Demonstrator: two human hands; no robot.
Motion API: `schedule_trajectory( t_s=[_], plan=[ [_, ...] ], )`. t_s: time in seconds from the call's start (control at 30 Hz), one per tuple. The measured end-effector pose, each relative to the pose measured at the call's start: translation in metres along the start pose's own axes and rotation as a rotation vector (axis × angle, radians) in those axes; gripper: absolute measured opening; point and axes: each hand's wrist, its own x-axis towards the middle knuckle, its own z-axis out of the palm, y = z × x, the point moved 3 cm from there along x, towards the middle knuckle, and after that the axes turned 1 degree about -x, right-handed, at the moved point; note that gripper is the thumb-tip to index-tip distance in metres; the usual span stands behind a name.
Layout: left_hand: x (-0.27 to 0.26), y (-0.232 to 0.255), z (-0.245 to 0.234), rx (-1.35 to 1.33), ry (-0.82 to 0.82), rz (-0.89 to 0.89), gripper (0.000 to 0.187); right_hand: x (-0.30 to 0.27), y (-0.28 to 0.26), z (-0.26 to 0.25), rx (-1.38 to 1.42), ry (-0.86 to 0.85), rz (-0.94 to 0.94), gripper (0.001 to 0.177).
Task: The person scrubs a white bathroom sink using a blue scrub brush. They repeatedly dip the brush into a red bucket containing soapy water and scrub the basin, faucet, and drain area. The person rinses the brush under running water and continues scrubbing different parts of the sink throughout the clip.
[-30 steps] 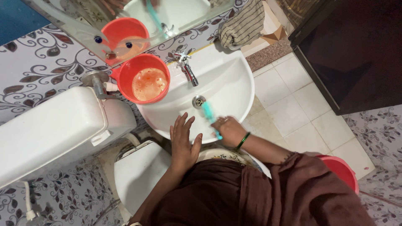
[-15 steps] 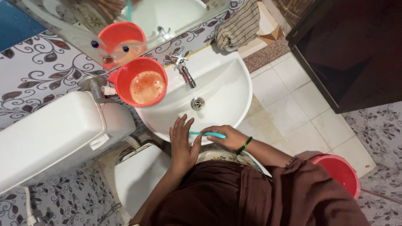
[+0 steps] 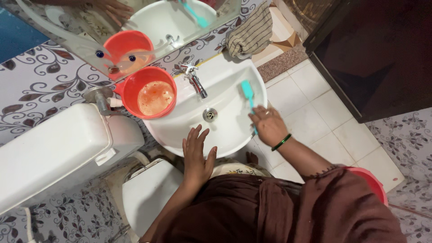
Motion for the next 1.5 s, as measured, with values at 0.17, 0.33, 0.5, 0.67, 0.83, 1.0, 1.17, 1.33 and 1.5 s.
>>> schedule_trajectory(
  t_s=[0.17,0.33,0.5,0.67,0.83,1.0,1.17,1.33,1.5],
  plan=[
    [0.000,0.003,0.001,0.020,0.033,0.009,0.056,-0.007,-0.052,0.007,0.896,-0.511,0.131,0.036],
    [0.000,0.007,0.001,0.037,0.076,-0.016,0.055,0.012,-0.046,-0.036,1.132,-0.481,0.158,0.035],
    [0.007,0.016,0.004,0.032,0.116,-0.086,0.053,0.024,-0.011,-0.093,0.837,-0.118,0.125,0.034],
    [0.021,0.031,0.030,0.038,0.166,-0.099,0.054,0.052,0.022,-0.092,0.410,0.231,-0.027,0.034],
    [0.038,0.055,0.061,0.043,0.200,-0.102,0.053,0.084,0.021,-0.031,0.557,0.171,-0.291,0.058],
    [0.052,0.080,0.088,0.022,0.250,-0.107,0.051,0.089,0.035,-0.025,0.583,-0.060,-0.272,0.050],
    [0.058,0.092,0.111,0.048,0.295,-0.169,0.051,0.091,0.094,-0.033,0.515,0.061,-0.202,0.037],
    [0.062,0.100,0.132,0.070,0.326,-0.206,0.050,0.102,0.084,-0.023,0.606,-0.041,-0.330,0.051],
    [0.067,0.108,0.141,0.077,0.350,-0.219,0.051,0.100,0.079,-0.024,0.725,-0.034,-0.448,0.037]
  ],
)
